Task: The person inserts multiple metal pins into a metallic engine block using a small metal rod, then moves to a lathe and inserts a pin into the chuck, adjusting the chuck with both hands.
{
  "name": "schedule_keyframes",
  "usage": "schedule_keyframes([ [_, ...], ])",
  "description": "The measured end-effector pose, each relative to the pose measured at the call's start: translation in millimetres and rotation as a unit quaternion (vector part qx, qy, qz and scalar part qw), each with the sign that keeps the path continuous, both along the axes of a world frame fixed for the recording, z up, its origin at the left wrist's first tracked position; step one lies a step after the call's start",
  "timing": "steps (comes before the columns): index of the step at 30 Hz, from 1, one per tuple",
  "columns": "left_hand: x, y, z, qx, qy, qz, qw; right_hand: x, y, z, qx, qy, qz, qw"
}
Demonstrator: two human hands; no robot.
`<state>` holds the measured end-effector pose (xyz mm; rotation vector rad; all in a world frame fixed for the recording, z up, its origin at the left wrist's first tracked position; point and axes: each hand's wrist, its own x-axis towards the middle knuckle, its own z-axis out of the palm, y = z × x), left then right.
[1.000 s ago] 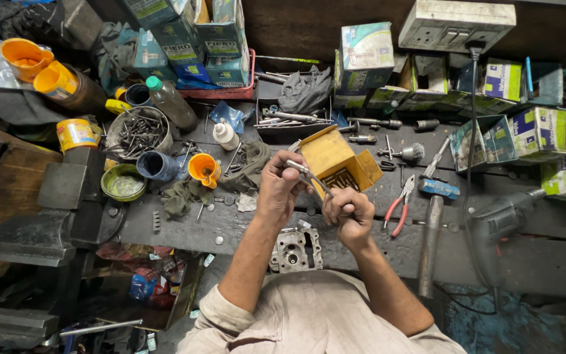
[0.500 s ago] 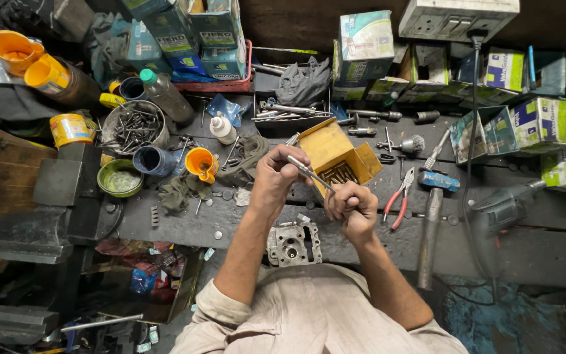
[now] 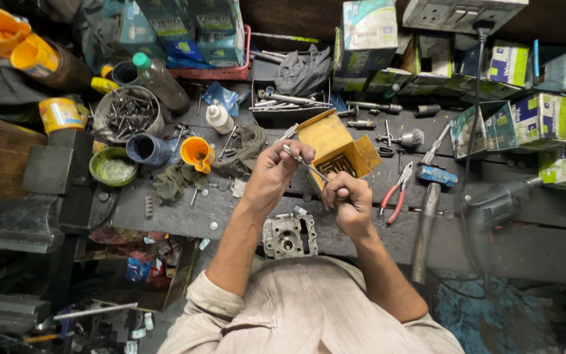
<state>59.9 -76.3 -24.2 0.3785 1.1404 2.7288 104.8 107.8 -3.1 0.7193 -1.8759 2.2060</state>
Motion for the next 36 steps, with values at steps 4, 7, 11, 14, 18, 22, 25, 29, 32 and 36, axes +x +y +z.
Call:
schedule_keyframes([
  [4, 3, 9, 1, 0.034, 0.012, -0.019, 0.999, 4, -3, -4, -0.022, -0.028, 0.000, 0.999],
  [7, 6, 16, 4, 0.057, -0.004, -0.046, 0.997, 6, -5, -8, -0.066, -0.064, 0.004, 0.996],
  [11, 11, 17, 10, 0.032, -0.005, -0.072, 0.997, 7, -1, -12, -0.116, -0.108, 0.026, 0.987],
  [14, 14, 14, 15, -0.022, 0.005, -0.088, 0.996, 8, 0, -14, -0.115, -0.099, 0.038, 0.988],
  [18, 17, 16, 20, -0.076, -0.007, -0.097, 0.992, 11, -4, -16, -0.117, -0.101, 0.015, 0.988],
  [22, 22, 19, 26, -0.008, 0.008, -0.108, 0.994, 14, -7, -15, -0.116, -0.108, 0.022, 0.987],
  [25, 24, 16, 26, 0.006, -0.046, -0.115, 0.992, 13, -11, -14, -0.083, -0.086, -0.004, 0.993],
  [29, 27, 13, 16, 0.092, -0.069, -0.087, 0.990, 5, -10, -11, -0.005, -0.033, 0.045, 0.998],
  [32, 25, 19, 13, 0.163, -0.063, -0.084, 0.981, 6, -3, -11, 0.110, 0.033, 0.032, 0.993],
  [36, 3, 11, 31, 0.215, -0.227, 0.045, 0.949, 22, 21, -17, 0.183, 0.080, -0.023, 0.980],
])
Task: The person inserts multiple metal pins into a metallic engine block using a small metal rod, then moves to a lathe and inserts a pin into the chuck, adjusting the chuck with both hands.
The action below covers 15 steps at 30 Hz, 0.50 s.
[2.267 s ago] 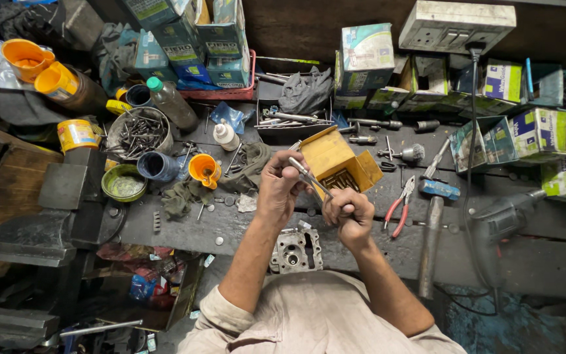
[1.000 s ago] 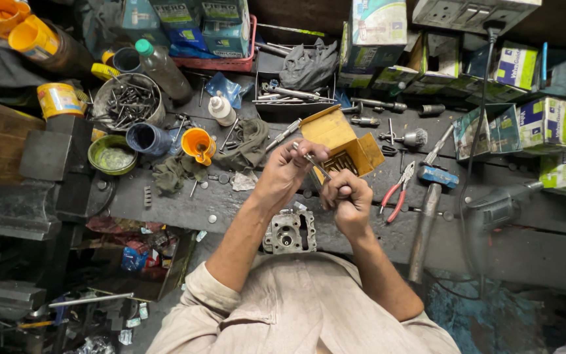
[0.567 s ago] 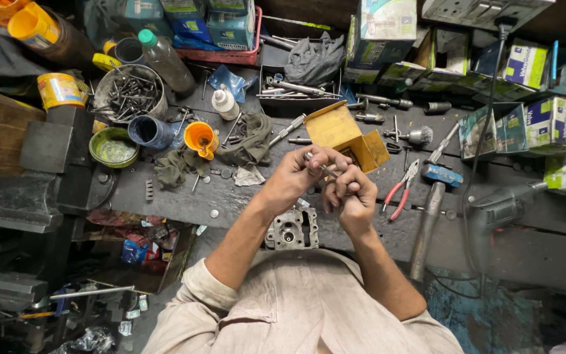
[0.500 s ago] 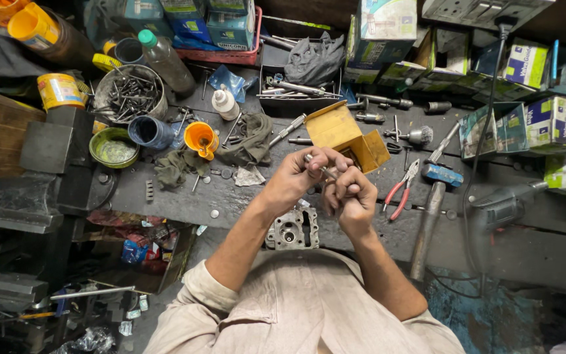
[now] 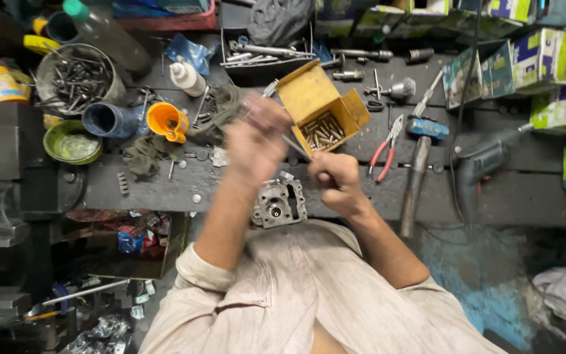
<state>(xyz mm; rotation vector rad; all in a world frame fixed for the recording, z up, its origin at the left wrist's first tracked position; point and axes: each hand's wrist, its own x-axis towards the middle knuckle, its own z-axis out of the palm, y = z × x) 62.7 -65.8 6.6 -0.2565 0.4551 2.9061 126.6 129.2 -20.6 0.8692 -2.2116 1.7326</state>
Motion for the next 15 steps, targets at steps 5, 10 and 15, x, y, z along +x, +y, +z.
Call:
schedule_keyframes([
  [5, -29, -54, 26, -0.322, 0.251, 0.087, 0.909, 37, 34, -22, -0.149, -0.107, -0.059, 0.981],
  [10, -22, -13, 25, -0.646, 0.359, -0.039, 0.672, 46, 64, -39, -0.214, -0.152, -0.168, 0.950],
  [15, -39, 32, 15, -0.719, 0.422, 0.043, 0.551, 47, 70, -44, -0.229, -0.138, -0.198, 0.943],
])
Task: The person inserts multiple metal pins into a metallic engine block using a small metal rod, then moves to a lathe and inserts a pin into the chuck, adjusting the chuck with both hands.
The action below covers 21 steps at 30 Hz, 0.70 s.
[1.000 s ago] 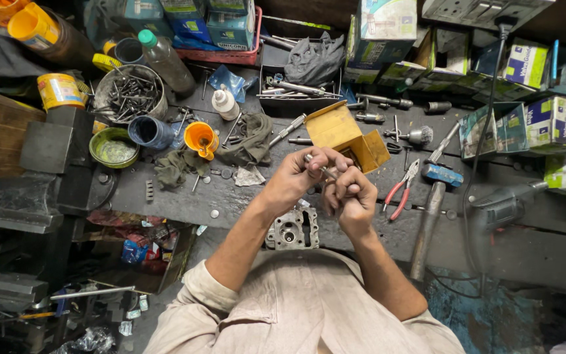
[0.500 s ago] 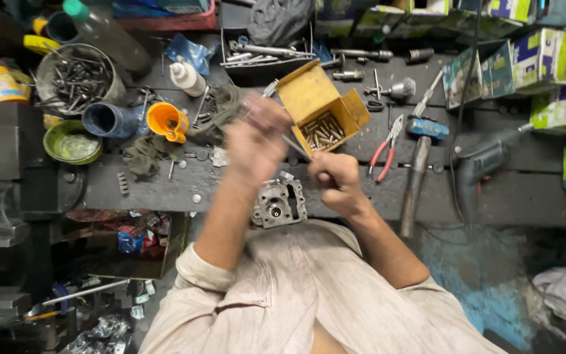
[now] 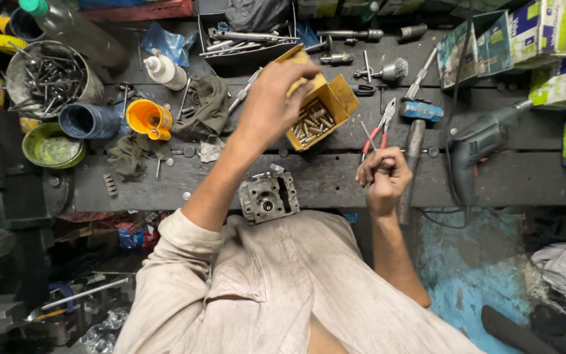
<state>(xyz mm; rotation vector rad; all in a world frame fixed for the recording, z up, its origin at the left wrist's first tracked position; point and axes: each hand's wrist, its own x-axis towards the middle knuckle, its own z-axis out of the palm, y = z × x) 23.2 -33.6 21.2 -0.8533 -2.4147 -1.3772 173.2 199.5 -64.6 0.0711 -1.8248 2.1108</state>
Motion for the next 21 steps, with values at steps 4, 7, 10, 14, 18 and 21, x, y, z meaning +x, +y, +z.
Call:
schedule_keyframes([
  [4, -13, 31, -42, -0.196, -0.078, -0.116, 0.971, 8, -5, -7, -0.012, -0.023, 0.013, 1.000],
  [7, -22, 52, -79, -0.414, -0.056, -0.163, 0.894, 12, -11, -16, -0.012, -0.036, 0.020, 0.999],
  [10, -25, 71, -102, -0.546, -0.061, -0.170, 0.818, 12, -13, -23, 0.001, -0.041, 0.034, 0.999],
  [14, -34, 93, -115, -0.579, -0.054, -0.138, 0.802, 11, -14, -25, 0.001, -0.035, 0.040, 0.999],
  [18, -38, 97, -128, -0.576, -0.039, -0.162, 0.801, 11, -14, -24, 0.001, -0.033, 0.039, 0.999],
  [21, -40, 106, -139, -0.594, -0.015, -0.183, 0.783, 10, -13, -23, 0.007, -0.038, 0.047, 0.998],
])
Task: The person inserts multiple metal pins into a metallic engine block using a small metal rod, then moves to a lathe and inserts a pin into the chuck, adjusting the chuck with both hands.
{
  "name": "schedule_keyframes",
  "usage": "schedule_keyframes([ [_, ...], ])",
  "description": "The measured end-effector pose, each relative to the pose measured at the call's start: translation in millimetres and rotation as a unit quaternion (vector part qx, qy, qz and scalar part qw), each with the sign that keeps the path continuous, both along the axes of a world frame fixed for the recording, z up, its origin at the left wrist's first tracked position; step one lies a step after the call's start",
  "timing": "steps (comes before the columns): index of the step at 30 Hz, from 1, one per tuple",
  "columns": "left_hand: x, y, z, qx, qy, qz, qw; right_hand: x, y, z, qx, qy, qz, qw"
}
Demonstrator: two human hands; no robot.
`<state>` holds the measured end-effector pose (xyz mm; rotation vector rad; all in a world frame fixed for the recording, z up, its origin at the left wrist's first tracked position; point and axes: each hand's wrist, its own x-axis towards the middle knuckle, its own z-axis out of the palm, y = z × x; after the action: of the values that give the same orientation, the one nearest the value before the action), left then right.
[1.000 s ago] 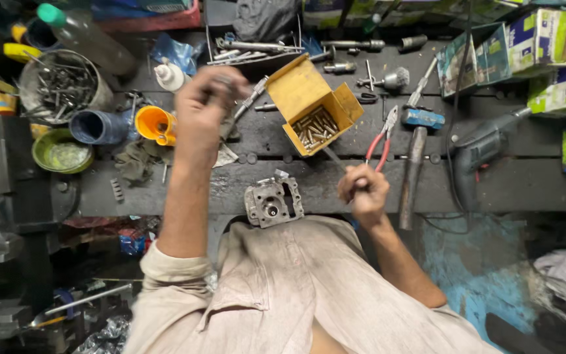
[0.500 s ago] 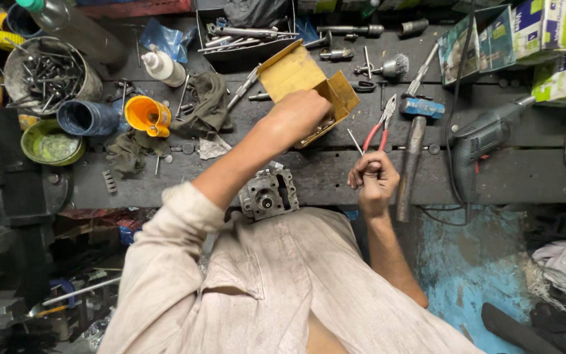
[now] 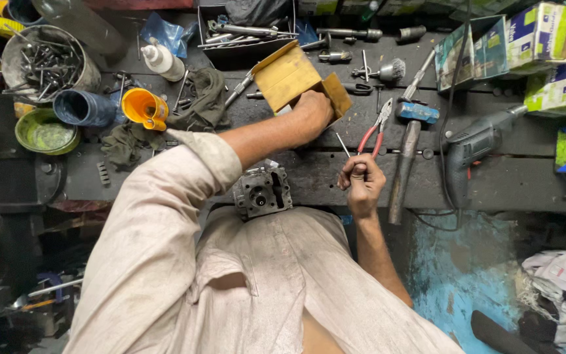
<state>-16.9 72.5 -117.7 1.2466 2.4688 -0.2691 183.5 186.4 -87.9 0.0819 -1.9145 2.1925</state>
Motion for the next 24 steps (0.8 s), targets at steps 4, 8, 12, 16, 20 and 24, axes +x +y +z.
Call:
schedule_keyframes([
  [4, -13, 25, -10, -0.032, -0.013, 0.001, 0.999, -1, 4, -2, 0.048, 0.000, -0.023, 0.999],
  [8, -23, 26, -8, -0.116, -0.004, -0.039, 0.993, 5, 8, -8, 0.034, 0.005, -0.028, 0.999],
  [12, -13, -1, 36, 0.049, 0.059, -0.002, 0.997, 11, 12, -12, 0.001, 0.001, -0.036, 0.999],
  [16, 3, -51, 116, 0.209, -0.023, 0.080, 0.974, 15, 13, -5, -0.041, 0.003, -0.052, 0.998],
  [20, 42, -107, 162, 0.464, -0.228, 0.094, 0.851, 9, 9, 15, -0.044, 0.054, -0.004, 0.998],
  [24, 81, -137, 154, 0.626, -0.264, 0.073, 0.730, -7, -12, 37, -0.102, 0.174, 0.078, 0.976],
])
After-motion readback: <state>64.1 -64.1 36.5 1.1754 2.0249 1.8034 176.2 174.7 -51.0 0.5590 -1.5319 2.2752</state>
